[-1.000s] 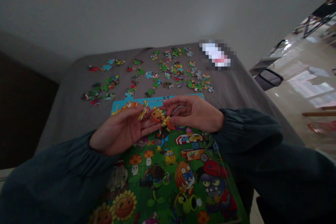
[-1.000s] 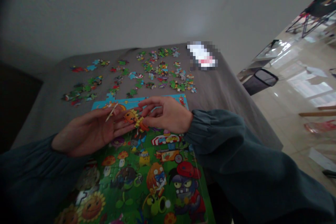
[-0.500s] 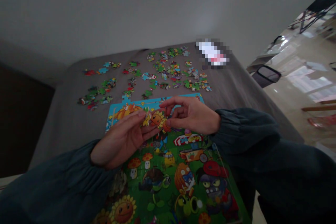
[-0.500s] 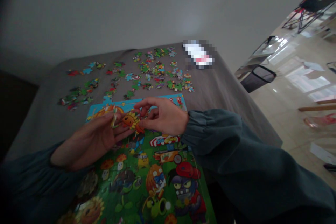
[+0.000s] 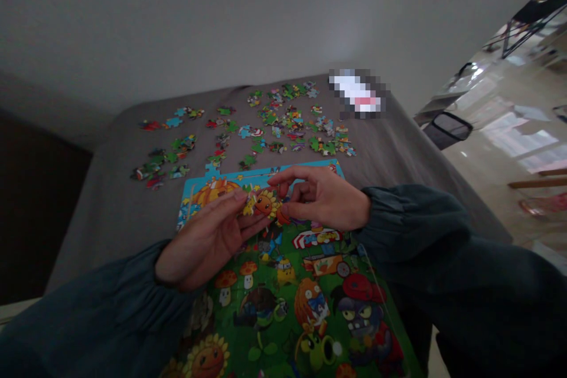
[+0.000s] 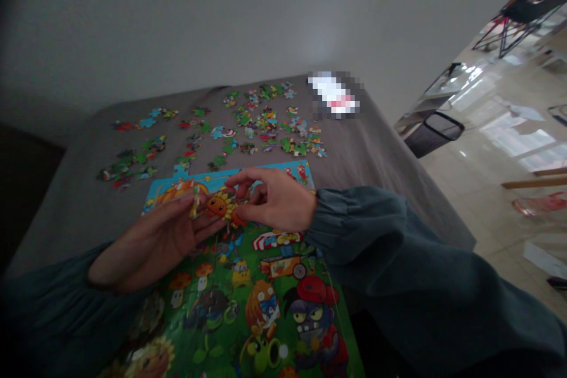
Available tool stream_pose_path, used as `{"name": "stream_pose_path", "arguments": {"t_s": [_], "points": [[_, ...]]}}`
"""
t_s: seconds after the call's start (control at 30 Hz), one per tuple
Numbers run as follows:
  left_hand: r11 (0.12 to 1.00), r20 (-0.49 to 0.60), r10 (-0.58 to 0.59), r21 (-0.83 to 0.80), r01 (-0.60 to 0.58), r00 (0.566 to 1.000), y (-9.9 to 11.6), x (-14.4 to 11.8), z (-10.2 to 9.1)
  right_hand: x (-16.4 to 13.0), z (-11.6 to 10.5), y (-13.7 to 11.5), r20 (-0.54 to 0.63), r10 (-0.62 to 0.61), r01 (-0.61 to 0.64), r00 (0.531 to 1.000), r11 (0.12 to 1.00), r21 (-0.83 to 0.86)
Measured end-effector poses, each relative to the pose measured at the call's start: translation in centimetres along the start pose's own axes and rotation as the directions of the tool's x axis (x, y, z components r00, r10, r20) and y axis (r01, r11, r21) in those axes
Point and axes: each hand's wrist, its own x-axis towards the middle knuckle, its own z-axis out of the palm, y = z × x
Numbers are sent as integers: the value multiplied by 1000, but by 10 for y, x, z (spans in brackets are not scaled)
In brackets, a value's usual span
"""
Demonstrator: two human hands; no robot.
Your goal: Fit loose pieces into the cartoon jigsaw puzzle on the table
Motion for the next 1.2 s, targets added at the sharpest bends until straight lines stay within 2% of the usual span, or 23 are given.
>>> {"name": "stream_pose_path", "arguments": {"t_s": [0.17, 0.4, 0.63, 0.7, 0.83, 0.97, 1.07, 1.2], "points": [[1000, -8, 13, 27, -13, 1000, 0, -1, -1, 1, 0, 1, -2, 15, -15, 1000, 1000, -9], [983, -31, 44, 182, -37, 999, -1, 1, -7, 6, 2, 8, -27, -49, 48, 998, 998, -38], [910, 42, 82, 404, -92, 996, -8, 1, -12, 6, 4, 11, -43, -63, 63, 997, 998, -19], [830, 64, 122, 540, -138, 990, -8, 1, -15, 6, 4, 12, -44, -85, 83, 995, 996, -36], [581, 134, 241, 774, -253, 961, -2, -1, -9, 5, 5, 14, -61, -190, 181, 980, 975, -131], [374, 269, 338, 841, -391, 902, 3, -4, -2, 4, 6, 15, -70, -314, 296, 947, 936, -188], [230, 346, 359, 867, -442, 867, 2, -4, -3, 3, 7, 14, -85, -340, 323, 937, 932, -168], [138, 400, 367, 870, -474, 840, -1, -3, -8, 1, 8, 13, -89, -358, 339, 929, 923, -181]]}}
